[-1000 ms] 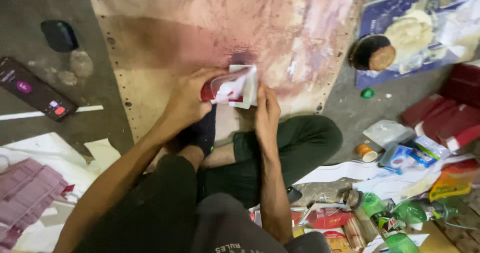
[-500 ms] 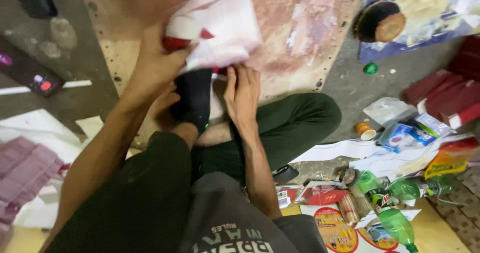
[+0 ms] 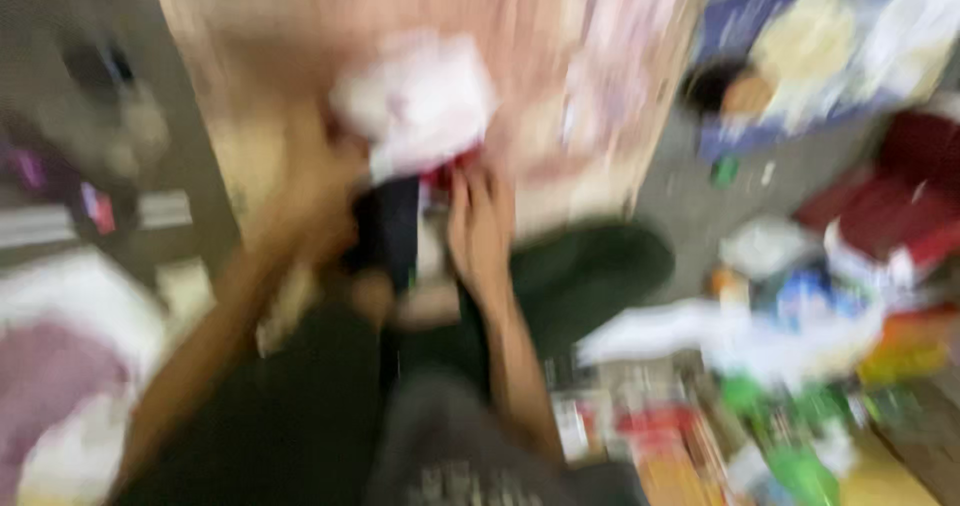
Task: The person sits on the floor and repeatedly rubs a small, round, dark object against the edges of a stack of white paper pads with red borders. The person handles the stack, flips it, and continues rubbing the edges with the object.
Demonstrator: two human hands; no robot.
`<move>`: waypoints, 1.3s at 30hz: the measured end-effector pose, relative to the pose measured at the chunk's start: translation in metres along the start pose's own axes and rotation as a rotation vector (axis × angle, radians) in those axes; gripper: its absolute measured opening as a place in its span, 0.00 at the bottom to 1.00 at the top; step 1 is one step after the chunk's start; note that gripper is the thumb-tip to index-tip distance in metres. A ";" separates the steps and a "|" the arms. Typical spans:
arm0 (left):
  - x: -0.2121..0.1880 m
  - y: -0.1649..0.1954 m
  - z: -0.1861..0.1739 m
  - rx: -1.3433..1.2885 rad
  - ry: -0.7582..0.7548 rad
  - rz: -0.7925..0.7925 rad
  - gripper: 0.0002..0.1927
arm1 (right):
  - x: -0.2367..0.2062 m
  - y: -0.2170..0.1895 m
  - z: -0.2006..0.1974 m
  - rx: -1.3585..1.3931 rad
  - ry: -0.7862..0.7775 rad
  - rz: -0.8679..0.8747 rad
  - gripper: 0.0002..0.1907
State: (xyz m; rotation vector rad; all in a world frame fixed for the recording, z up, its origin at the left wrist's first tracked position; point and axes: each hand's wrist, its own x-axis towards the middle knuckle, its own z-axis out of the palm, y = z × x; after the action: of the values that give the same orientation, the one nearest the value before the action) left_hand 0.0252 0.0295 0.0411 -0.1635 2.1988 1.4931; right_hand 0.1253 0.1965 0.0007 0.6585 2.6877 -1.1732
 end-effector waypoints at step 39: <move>0.007 -0.033 -0.010 -0.186 -0.306 -0.282 0.17 | -0.007 0.003 -0.001 0.503 0.065 0.151 0.14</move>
State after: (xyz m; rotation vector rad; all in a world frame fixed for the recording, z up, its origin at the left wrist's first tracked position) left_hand 0.0274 0.0088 0.0130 -0.2736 1.7192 1.4528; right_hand 0.1327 0.1966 0.0019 0.9566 2.3392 -1.8262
